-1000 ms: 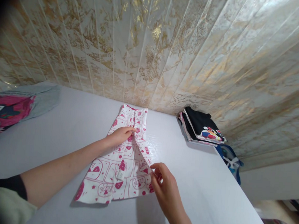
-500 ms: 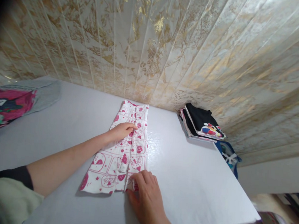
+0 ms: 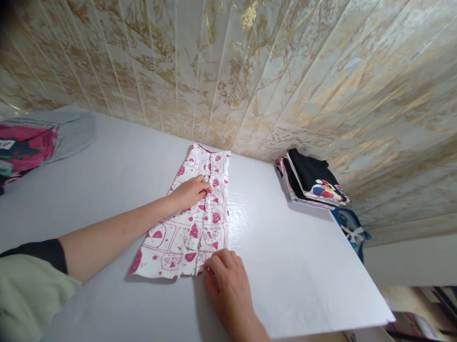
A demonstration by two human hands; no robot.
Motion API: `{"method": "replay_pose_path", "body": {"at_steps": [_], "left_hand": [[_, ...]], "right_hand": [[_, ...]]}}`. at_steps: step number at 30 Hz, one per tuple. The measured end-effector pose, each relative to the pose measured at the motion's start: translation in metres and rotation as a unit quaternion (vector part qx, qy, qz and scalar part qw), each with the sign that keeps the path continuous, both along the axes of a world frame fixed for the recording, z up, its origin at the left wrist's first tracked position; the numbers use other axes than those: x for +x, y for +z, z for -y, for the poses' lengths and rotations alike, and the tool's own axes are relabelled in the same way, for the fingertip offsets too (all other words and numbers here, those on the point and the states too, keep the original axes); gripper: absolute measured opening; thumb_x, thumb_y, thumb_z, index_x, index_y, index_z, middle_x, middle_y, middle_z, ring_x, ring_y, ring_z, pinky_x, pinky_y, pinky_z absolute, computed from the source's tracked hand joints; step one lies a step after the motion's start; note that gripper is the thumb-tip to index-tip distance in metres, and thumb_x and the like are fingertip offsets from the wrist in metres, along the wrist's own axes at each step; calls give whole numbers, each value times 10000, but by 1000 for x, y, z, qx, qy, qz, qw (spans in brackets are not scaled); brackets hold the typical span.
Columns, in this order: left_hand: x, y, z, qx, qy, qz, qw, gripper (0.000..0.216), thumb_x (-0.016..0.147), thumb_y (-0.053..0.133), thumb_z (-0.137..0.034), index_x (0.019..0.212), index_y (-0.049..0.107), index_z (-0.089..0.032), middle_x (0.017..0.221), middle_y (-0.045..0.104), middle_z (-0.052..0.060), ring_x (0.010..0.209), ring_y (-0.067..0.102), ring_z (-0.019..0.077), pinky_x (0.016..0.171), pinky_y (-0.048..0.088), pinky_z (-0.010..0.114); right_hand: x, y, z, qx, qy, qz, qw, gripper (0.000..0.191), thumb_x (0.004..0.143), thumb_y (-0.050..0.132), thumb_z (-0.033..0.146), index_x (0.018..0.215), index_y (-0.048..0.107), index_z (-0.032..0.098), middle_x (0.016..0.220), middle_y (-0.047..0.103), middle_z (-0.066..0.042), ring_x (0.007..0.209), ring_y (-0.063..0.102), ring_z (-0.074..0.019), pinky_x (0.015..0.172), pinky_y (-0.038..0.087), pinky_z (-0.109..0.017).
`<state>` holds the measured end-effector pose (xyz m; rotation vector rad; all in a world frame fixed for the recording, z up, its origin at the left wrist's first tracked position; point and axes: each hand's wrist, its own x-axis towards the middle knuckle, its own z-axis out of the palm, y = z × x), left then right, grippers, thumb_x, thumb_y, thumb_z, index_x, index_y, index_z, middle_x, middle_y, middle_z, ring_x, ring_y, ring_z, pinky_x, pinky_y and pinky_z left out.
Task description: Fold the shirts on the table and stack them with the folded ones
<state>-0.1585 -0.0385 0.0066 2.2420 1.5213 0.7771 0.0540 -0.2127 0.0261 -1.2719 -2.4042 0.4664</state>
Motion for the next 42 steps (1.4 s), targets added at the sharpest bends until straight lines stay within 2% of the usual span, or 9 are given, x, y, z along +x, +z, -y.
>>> {"method": "replay_pose_path", "body": {"at_steps": [3,8,15,21,27,32,38,40,42], "left_hand": [[1,5,3,5,7,-19,1000,251,856,487,-114,907,702,-232,947,573,27,884,585,177,794,472,289],[2,7,4,14,7,-37,999,217,867,504,-132,904,692,-233,947,580,26,896,582,184,784,461,288],[1,0,-2,11,5,-13,1000,252,852,489,-83,899,688,-229,956,598,25,906,592,175,804,459,282],[5,7,2,12,24,-51,998,197,868,490,-131,878,666,-219,952,599,34,878,578,189,725,439,286],[4,4,-1,14,23,-11,1000,172,881,481,-165,866,643,-220,933,574,30,832,569,183,704,428,283],[-14,3,-14,6,-31,80,996,166,796,507,-82,815,636,-184,886,545,22,799,569,154,759,452,264],[-25,8,-16,-16,-40,13,999,266,810,456,-80,808,690,-207,907,564,20,803,590,148,782,470,262],[-23,8,-16,8,-17,11,1000,303,839,426,-82,858,701,-207,956,598,31,886,606,156,844,470,270],[-19,6,-15,43,0,0,999,324,879,401,-106,966,696,-206,1052,632,46,1018,595,173,938,448,301]], "right_hand": [[-1,2,0,-7,-2,0,1000,126,884,569,113,914,588,234,918,592,-26,841,531,-182,745,429,-322],[-3,3,2,-6,3,25,1000,219,829,626,89,982,592,242,974,591,-34,892,525,-203,771,423,-339],[-3,-5,0,8,-12,-2,1000,149,868,541,72,875,569,218,890,583,-27,831,511,-184,730,404,-312],[-5,-8,-3,1,-34,-6,999,167,831,526,49,790,504,209,802,544,-10,764,488,-172,685,379,-294],[-6,11,-5,-75,-49,-107,990,108,919,462,164,826,484,214,806,528,-6,735,494,-150,655,395,-269],[-21,23,-4,-71,-18,-141,987,91,913,481,164,839,505,211,833,549,-12,776,513,-148,696,413,-269],[-34,7,-2,-43,-13,-36,998,157,829,568,75,758,536,211,775,569,-5,738,528,-157,664,420,-271],[-33,7,-2,-34,-3,-33,999,118,869,560,118,820,584,223,835,604,-18,786,558,-166,695,452,-282],[-30,8,-2,-6,5,-31,999,164,892,538,137,993,619,238,989,635,-48,899,585,-183,771,486,-311]]}}
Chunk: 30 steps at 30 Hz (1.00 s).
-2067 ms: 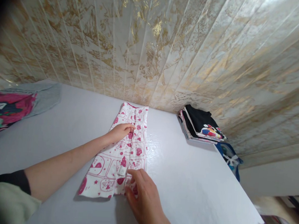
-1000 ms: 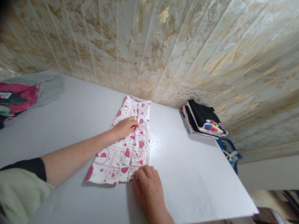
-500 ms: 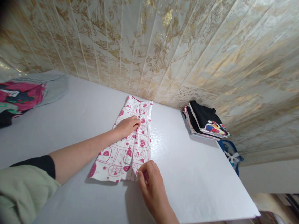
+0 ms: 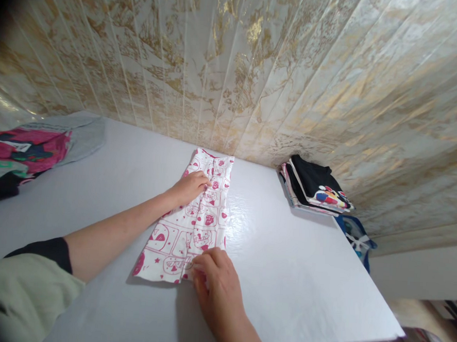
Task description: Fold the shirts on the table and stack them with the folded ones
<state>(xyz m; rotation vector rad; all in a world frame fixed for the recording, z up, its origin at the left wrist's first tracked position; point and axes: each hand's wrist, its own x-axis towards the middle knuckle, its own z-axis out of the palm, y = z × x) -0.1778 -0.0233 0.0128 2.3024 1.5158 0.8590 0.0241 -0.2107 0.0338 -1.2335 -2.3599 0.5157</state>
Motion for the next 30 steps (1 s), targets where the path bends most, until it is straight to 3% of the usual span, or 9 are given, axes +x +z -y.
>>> {"method": "replay_pose_path", "body": {"at_steps": [4,8,10,13,17,21,26,30], "left_hand": [[8,-5,7,-18,-14,-94,995,390,929,460,-286,1293,556,-181,1401,530,99,1316,432,273,1110,303,460],[15,-8,15,-28,7,-135,990,504,930,474,-319,1412,434,-180,1538,370,100,1409,311,285,1159,211,475],[18,-8,17,-7,12,-134,991,487,930,459,-274,1412,434,-206,1546,362,77,1409,318,256,1164,218,438],[19,-11,16,8,8,-145,989,435,934,439,-248,1366,489,-244,1531,390,52,1399,338,252,1157,241,446],[18,-15,14,18,9,-150,988,401,953,398,-234,1333,525,-238,1504,434,45,1383,365,252,1148,268,447],[17,-19,10,22,16,-126,992,410,944,417,-237,1342,517,-222,1478,469,55,1373,382,246,1153,273,441],[16,-17,1,32,15,-15,999,422,915,382,-150,1296,553,-208,1354,585,61,1279,490,198,1122,350,405],[6,-10,-5,53,87,79,992,475,880,315,-70,1267,559,-197,1297,613,62,1234,530,145,1086,401,335]], "right_hand": [[8,-4,-1,72,-11,77,994,444,862,563,137,1295,532,230,1280,586,-96,1145,543,-251,936,472,-422],[11,4,-12,48,-57,125,989,296,911,502,177,1179,621,222,1199,638,-91,1081,576,-256,893,486,-428],[7,12,-29,54,-69,122,989,294,934,441,168,1146,639,217,1169,649,-92,1069,580,-246,897,480,-418],[-8,15,-66,98,-63,109,987,386,944,388,159,1288,563,169,1304,585,-117,1191,522,-239,998,427,-423],[-23,-9,-107,91,-88,148,981,494,955,411,253,1422,427,93,1494,413,-147,1379,354,-257,1123,302,-442],[-19,-29,-107,57,-141,201,968,589,962,423,376,1456,370,58,1544,314,-174,1431,274,-275,1148,248,-454],[-19,-15,-112,68,-154,210,963,534,969,392,347,1425,422,69,1503,386,-187,1400,331,-288,1125,279,-456],[-34,-8,-147,95,-132,189,968,539,983,357,327,1458,371,72,1534,339,-167,1417,296,-257,1138,259,-417]]}}
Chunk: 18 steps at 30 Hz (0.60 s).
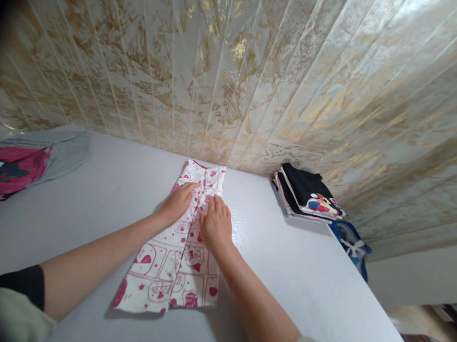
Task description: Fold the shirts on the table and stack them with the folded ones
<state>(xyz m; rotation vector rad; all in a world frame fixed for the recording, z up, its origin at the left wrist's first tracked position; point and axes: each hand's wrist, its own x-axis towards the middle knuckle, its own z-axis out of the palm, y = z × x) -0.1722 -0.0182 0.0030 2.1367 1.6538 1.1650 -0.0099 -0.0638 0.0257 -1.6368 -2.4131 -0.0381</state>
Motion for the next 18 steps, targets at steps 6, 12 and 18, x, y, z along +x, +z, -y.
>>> {"method": "replay_pose_path", "body": {"at_steps": [6,12,18], "left_hand": [[-17,2,4,-71,19,-180,981,418,924,412,-207,1329,507,-168,1443,497,127,1361,410,253,1141,290,452],[-13,-4,2,-125,31,-232,964,517,945,409,-361,1443,374,-226,1556,337,103,1443,268,269,1161,190,496],[-12,-5,3,-140,28,-237,961,510,957,383,-363,1448,374,-228,1569,309,97,1452,245,272,1161,173,499]], "right_hand": [[-5,-23,-23,-35,-31,-3,999,633,973,379,431,1488,314,69,1554,301,-157,1433,260,-260,1149,209,-434],[-4,-21,-24,-16,-19,11,1000,580,974,380,418,1480,349,136,1562,294,-132,1446,230,-248,1158,167,-460],[-17,-23,-38,-13,26,8,1000,617,979,372,432,1489,314,89,1557,294,-158,1442,238,-246,1146,205,-410]]}}
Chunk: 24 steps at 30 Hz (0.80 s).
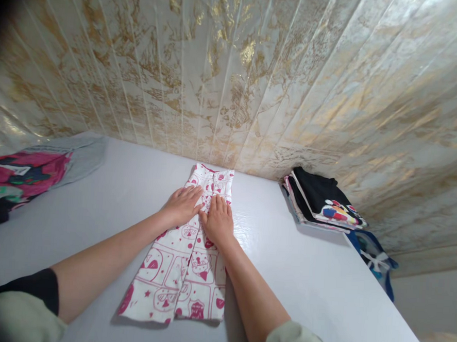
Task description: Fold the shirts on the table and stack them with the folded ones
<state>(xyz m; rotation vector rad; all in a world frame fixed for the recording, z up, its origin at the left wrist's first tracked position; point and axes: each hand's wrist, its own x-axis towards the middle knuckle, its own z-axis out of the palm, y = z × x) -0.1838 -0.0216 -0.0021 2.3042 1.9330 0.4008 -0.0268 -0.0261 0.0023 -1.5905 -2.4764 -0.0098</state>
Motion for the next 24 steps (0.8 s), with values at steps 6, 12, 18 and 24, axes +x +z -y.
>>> {"method": "replay_pose_path", "body": {"at_steps": [6,12,18,24], "left_hand": [[-9,24,-18,15,-22,3,1000,333,961,379,-267,1195,607,-200,1361,577,119,1288,490,266,1099,308,488],[-17,30,-69,48,-42,-10,998,400,936,376,-170,1301,543,-167,1441,501,111,1352,420,205,1127,292,375],[-14,3,-94,10,31,-28,999,553,959,316,-355,1492,319,-206,1578,286,104,1443,263,276,1144,205,525],[-7,3,-104,-36,73,-39,996,560,959,242,-439,1507,281,-332,1610,209,50,1476,154,300,1136,142,592]], "right_hand": [[-8,33,-27,-52,-23,18,998,440,1009,281,360,1249,570,131,1295,590,-165,1202,532,-258,1006,354,-396],[-18,31,-83,6,-53,-4,999,483,988,314,278,1428,406,103,1485,418,-153,1355,371,-246,1101,247,-384],[-17,-1,-105,-39,-101,-10,994,585,991,253,468,1513,280,205,1580,252,-123,1450,198,-281,1122,190,-519],[-18,0,-119,-66,-109,8,992,573,978,236,520,1519,243,328,1603,190,-93,1463,145,-304,1105,168,-592]]}}
